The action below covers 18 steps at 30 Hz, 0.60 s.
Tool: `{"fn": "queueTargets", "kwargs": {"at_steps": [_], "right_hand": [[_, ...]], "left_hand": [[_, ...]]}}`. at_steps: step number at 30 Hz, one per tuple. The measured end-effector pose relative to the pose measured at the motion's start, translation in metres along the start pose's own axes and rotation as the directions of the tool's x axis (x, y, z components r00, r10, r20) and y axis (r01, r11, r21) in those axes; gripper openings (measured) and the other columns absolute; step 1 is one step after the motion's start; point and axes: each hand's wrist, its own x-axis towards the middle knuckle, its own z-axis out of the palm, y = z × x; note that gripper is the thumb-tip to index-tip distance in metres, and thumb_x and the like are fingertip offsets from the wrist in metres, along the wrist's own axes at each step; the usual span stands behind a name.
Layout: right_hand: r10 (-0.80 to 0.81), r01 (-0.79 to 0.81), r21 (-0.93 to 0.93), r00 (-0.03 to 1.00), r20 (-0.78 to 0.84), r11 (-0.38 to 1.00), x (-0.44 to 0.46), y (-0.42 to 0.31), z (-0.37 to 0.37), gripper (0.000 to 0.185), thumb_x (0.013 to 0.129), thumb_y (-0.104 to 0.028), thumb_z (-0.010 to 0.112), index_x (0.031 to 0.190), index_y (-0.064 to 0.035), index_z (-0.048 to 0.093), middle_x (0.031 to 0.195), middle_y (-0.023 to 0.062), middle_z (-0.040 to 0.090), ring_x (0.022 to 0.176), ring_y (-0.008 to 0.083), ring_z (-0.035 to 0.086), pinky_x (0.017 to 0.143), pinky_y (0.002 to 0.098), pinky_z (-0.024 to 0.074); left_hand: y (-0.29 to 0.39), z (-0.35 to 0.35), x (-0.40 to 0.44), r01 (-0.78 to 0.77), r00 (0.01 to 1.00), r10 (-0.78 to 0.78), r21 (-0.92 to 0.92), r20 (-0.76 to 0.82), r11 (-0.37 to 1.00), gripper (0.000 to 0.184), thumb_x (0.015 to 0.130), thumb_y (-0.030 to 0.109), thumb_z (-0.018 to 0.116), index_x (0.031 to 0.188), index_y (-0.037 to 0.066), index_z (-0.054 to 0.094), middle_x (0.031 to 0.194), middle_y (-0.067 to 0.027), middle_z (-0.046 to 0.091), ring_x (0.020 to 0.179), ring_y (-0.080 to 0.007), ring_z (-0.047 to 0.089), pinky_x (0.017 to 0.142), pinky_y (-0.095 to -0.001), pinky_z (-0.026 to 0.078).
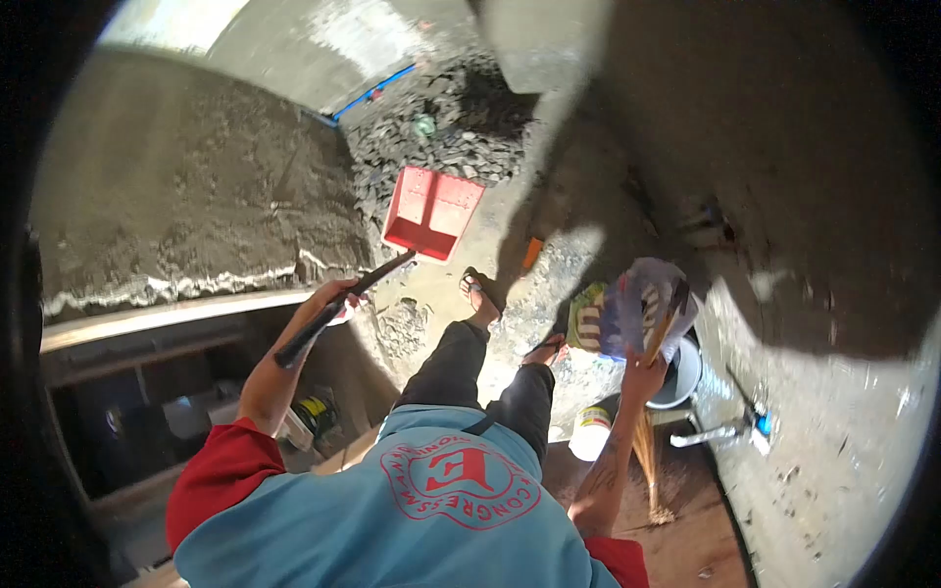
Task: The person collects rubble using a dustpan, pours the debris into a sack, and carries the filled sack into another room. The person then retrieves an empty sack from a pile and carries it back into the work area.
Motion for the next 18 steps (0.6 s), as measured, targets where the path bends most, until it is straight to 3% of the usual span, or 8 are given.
{"fn": "queueTargets", "kwargs": {"at_steps": [5, 7, 9, 10, 12, 13, 15, 18], "right_hand": [[-0.043, 0.052, -0.12, 0.996, 0.076, 0.991, -0.029, -0.065, 0.046, 0.042, 0.063, -0.033, 0.081, 0.075, 0.0013, 0.06, 0.077, 0.0144, 0.06, 0.073, 0.0351, 0.059, 0.067, 0.0452, 0.0449], [-0.049, 0.085, -0.183, 0.98, 0.192, 0.98, -0.048, -0.079, 0.079, 0.052, 0.065, -0.029, 0.079, 0.107, -0.0046, 0.061, 0.076, 0.0161, 0.061, 0.072, 0.0354, 0.06, 0.066, 0.0453, 0.0451], [-0.006, 0.203, -0.342, 0.866, 0.499, 0.917, -0.054, -0.118, 0.106, 0.097, 0.07, -0.036, 0.071, 0.145, -0.0312, 0.01, 0.075, 0.0242, 0.062, 0.069, 0.0365, 0.061, 0.063, 0.047, 0.0451], [-0.159, 0.293, -0.26, 0.886, 0.435, 0.92, -0.063, -0.118, 0.119, 0.08, 0.07, -0.044, 0.069, 0.137, -0.0131, 0.037, 0.07, 0.0258, 0.061, 0.066, 0.0374, 0.061, 0.06, 0.0475, 0.0454], [0.155, 0.095, -0.464, 0.869, 0.471, 0.881, -0.062, -0.141, 0.133, 0.052, 0.068, -0.048, 0.072, 0.087, -0.0002, 0.064, 0.058, 0.0125, 0.06, 0.048, 0.0251, 0.056, 0.049, 0.0385, 0.0441], [0.206, -0.154, -0.161, 0.894, 0.397, 0.975, -0.079, -0.169, 0.136, 0.05, 0.066, -0.046, 0.077, 0.07, 0.0009, 0.059, 0.053, 0.0065, 0.056, 0.043, 0.0179, 0.052, 0.044, 0.0334, 0.0414], [0.28, -0.227, -0.173, 0.87, 0.407, 0.958, -0.083, -0.189, 0.153, 0.046, 0.065, -0.041, 0.079, 0.068, -0.0009, 0.057, 0.053, 0.004, 0.055, 0.043, 0.0122, 0.05, 0.041, 0.0308, 0.0398], [0.242, -0.179, -0.196, 0.895, 0.374, 0.964, -0.088, -0.209, 0.178, 0.045, 0.066, -0.039, 0.08, 0.066, -0.0018, 0.055, 0.053, 0.0038, 0.055, 0.042, 0.011, 0.049, 0.04, 0.0294, 0.0394]], "left_hand": [[0.018, -0.09, 0.046, -0.318, 0.908, 0.342, 0.132, -0.244, 0.939, 0.037, 0.094, 0.037, 0.037, 0.085, 0.002, 0.046, 0.053, -0.0042, 0.044, 0.039, -0.0122, 0.044, 0.033, -0.0281, 0.039], [0.032, -0.144, 0.041, -0.312, 0.895, 0.321, 0.082, -0.31, 0.947, 0.035, 0.093, 0.036, 0.037, 0.085, 0.004, 0.048, 0.053, -0.0061, 0.048, 0.036, -0.0137, 0.044, 0.032, -0.0288, 0.039], [0.036, -0.183, 0.026, -0.229, 0.919, 0.277, 0.19, -0.282, 0.955, 0.029, 0.094, 0.028, 0.041, 0.085, 0.0, 0.045, 0.055, -0.0077, 0.047, 0.044, -0.0135, 0.048, 0.038, -0.0259, 0.044], [0.035, -0.185, 0.017, -0.216, 0.963, 0.214, 0.006, -0.166, 0.976, 0.029, 0.093, 0.028, 0.043, 0.09, -0.001, 0.046, 0.057, -0.0081, 0.048, 0.045, -0.0141, 0.05, 0.039, -0.0261, 0.045], [0.026, -0.185, 0.018, -0.126, 0.987, 0.152, -0.319, 0.06, 0.939, 0.031, 0.092, 0.026, 0.045, 0.102, -0.003, 0.047, 0.061, -0.0089, 0.05, 0.05, -0.0154, 0.052, 0.04, -0.0267, 0.047], [0.029, -0.193, 0.021, -0.111, 0.972, 0.192, -0.464, 0.132, 0.879, 0.033, 0.092, 0.025, 0.046, 0.11, -0.003, 0.047, 0.064, -0.0092, 0.051, 0.052, -0.0162, 0.053, 0.04, -0.027, 0.047], [0.041, -0.212, 0.045, -0.015, 0.996, -0.034, -0.535, -0.082, 0.845, 0.035, 0.093, 0.024, 0.042, 0.123, 0.006, 0.045, 0.069, -0.0065, 0.053, 0.052, -0.0137, 0.054, 0.04, -0.0275, 0.047], [0.057, -0.265, 0.087, 0.109, 0.985, -0.026, -0.493, 0.172, 0.863, 0.035, 0.091, 0.021, 0.043, 0.122, 0.004, 0.044, 0.074, -0.0076, 0.052, 0.058, -0.0138, 0.054, 0.043, -0.0267, 0.047]]}}
